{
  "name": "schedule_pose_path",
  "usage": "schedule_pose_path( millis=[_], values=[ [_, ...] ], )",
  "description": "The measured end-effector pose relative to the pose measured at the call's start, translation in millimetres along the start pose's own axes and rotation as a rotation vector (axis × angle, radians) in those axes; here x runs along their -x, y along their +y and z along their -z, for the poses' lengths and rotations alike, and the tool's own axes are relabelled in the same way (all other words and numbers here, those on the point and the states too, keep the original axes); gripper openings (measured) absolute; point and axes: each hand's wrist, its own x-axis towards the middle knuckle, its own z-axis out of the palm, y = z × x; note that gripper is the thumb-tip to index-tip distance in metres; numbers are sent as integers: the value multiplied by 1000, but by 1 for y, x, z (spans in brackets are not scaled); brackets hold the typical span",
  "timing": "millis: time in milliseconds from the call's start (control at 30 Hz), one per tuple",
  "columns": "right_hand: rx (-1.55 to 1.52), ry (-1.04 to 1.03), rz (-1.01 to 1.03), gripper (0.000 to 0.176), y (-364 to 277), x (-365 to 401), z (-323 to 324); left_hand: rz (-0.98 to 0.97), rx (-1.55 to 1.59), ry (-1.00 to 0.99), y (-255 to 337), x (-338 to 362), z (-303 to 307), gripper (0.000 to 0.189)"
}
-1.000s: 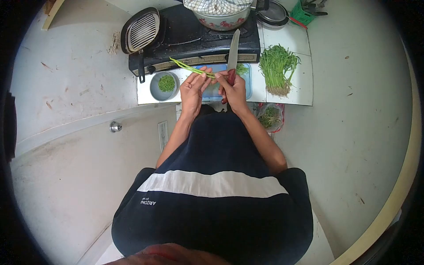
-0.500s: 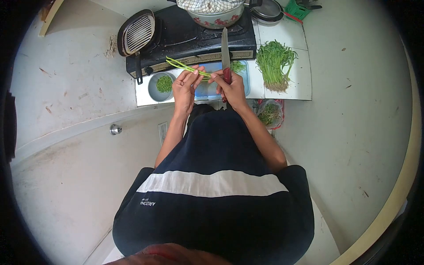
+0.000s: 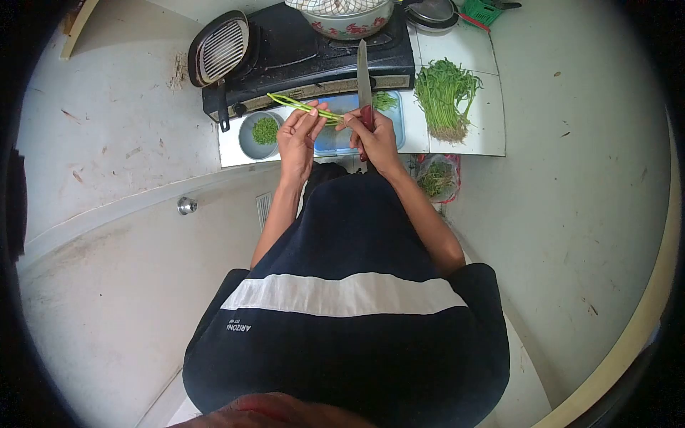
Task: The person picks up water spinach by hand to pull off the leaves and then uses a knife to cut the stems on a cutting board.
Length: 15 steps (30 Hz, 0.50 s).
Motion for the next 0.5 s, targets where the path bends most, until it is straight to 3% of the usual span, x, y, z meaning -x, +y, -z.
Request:
schedule_pose_path(
  millis=[500],
  values=[
    [14,-33,-65,27,2,1,2,10,-61,-49,-6,4,-1,24]
  ],
)
